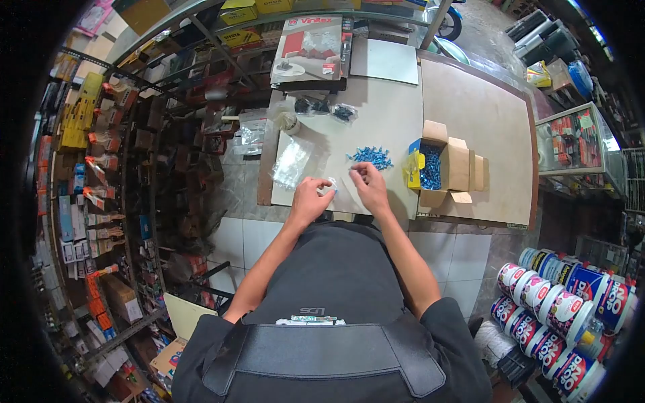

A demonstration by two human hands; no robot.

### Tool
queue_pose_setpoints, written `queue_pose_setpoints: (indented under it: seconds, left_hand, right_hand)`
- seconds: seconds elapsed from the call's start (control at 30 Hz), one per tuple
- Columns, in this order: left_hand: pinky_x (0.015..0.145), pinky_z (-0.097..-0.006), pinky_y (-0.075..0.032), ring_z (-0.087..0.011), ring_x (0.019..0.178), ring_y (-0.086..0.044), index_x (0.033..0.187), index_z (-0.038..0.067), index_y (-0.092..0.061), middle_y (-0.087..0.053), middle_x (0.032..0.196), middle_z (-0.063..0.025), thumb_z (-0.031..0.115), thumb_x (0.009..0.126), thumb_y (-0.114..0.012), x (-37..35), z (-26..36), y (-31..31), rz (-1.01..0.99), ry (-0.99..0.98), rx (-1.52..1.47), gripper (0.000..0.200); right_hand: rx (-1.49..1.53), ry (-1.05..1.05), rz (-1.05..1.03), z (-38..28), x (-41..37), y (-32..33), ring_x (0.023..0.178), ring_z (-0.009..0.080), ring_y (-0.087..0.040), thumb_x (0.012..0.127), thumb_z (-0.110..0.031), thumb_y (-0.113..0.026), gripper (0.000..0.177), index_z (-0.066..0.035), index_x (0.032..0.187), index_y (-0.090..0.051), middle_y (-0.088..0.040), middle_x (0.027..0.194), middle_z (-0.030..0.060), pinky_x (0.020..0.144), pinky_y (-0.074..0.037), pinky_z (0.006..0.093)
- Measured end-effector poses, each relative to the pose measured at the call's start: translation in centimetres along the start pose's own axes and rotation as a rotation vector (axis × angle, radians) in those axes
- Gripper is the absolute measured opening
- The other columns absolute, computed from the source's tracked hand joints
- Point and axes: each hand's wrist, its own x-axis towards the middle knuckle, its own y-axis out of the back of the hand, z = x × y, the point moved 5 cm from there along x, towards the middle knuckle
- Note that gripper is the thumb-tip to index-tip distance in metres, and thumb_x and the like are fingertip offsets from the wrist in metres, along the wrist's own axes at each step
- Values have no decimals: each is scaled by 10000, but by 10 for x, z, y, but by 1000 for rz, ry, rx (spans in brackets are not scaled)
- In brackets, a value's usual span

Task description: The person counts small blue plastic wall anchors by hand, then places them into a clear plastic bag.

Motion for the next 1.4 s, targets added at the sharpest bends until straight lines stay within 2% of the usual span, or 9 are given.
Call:
queue_pose_setpoints:
  seconds: [0.3,0.63,0.7,0.8,0.87,0.93,1.0,1.03,1.4]
  left_hand:
    - [769,-386,-549,-279,704,-698,1042,22,-741,-646,977,-192,189,822,-764,1,6,-4,-10,-5,17,277]
    - [787,-394,-554,-299,737,-699,1077,14,-735,-641,998,-206,181,821,-773,0,1,-9,-26,-46,51,308]
    - [715,-358,-585,-261,698,-708,1079,23,-740,-656,985,-193,181,800,-802,0,3,-8,-2,-60,75,326]
    - [785,-381,-558,-274,710,-701,1084,7,-734,-647,1003,-204,160,789,-762,-2,4,-8,-24,-19,30,334]
    - [783,-378,-558,-273,713,-702,1081,6,-734,-648,1000,-203,165,786,-758,-3,3,-7,-25,-21,22,336]
    - [781,-374,-557,-272,717,-704,1078,5,-735,-649,998,-201,170,782,-754,-4,4,-6,-25,-24,15,339]
    - [776,-371,-555,-270,721,-705,1071,5,-737,-650,994,-198,179,784,-749,-4,5,-5,-28,0,-1,336]
    - [776,-371,-555,-270,721,-705,1071,5,-737,-650,994,-198,179,784,-749,-4,3,-6,-29,0,-1,336]
    - [736,-337,-585,-240,709,-715,1100,8,-734,-657,981,-177,195,791,-771,-2,-2,-9,-10,-56,16,363]
  right_hand:
    - [-107,65,-272,-39,-22,-24,764,91,-608,934,-122,-698,177,-14,1073,-675,-694,922,50,706,-505,258]
    - [-248,172,-203,-56,-25,-21,775,159,-612,903,-128,-713,150,-57,1033,-740,-658,895,70,702,-502,294]
    - [-291,150,-229,-55,-25,-22,774,165,-614,913,-130,-702,147,-61,1036,-743,-655,900,74,697,-500,296]
    - [-234,213,-138,-41,-17,-15,779,171,-620,935,-118,-663,157,-63,1062,-738,-657,918,93,707,-504,296]
    - [-235,161,56,-22,-7,2,771,185,-629,961,-95,-611,172,-60,1077,-732,-655,929,114,717,-515,306]
    - [-249,130,123,-5,-1,16,785,214,-642,919,-59,-631,197,-70,1096,-719,-652,944,124,746,-529,328]
    - [-435,145,197,10,4,30,817,251,-654,854,-32,-669,261,-71,1111,-697,-644,974,128,783,-536,363]
    - [-501,129,171,17,5,34,857,281,-653,801,-16,-694,341,-67,1138,-673,-628,1017,141,808,-534,389]
    - [-685,182,89,24,8,27,998,388,-615,849,-36,-693,288,-56,1132,-645,-609,1050,189,884,-504,451]
